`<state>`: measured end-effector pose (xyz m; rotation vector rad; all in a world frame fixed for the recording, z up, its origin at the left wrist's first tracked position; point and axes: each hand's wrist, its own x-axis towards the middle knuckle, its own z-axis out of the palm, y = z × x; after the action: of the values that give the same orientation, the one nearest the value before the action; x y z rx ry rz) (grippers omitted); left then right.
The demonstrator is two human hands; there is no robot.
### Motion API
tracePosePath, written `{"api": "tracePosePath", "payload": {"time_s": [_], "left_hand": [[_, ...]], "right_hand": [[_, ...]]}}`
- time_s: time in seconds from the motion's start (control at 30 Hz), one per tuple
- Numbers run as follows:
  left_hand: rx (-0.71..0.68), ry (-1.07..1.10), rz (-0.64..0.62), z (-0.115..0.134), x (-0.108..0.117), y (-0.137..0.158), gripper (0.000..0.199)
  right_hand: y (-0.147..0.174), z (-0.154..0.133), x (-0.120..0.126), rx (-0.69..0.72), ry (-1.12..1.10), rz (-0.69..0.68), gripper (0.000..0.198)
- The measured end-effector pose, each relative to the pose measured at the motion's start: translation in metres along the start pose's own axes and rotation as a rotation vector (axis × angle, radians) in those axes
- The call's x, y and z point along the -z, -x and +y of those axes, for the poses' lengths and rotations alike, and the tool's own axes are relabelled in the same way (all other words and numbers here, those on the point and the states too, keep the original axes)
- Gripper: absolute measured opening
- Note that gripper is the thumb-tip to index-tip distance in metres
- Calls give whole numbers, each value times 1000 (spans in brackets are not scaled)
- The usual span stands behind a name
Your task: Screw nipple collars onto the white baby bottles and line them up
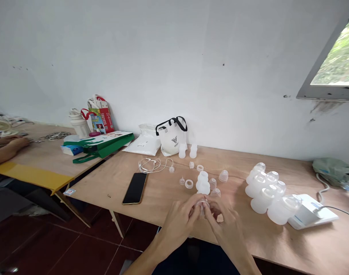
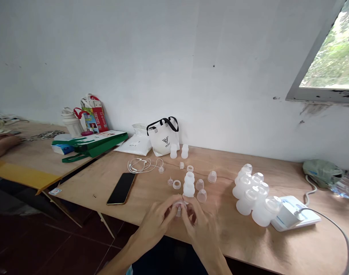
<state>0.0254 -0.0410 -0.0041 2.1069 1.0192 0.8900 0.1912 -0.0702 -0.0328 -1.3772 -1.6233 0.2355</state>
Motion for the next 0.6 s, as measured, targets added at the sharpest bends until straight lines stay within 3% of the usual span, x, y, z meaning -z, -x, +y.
{"api": "tracePosePath", "payload": {"time_s": [0.6], "left_hand": [[-34, -47, -179, 5, 19, -3, 37]], "right_hand": [[-3, -5, 8, 3, -26, -153, 24]]}}
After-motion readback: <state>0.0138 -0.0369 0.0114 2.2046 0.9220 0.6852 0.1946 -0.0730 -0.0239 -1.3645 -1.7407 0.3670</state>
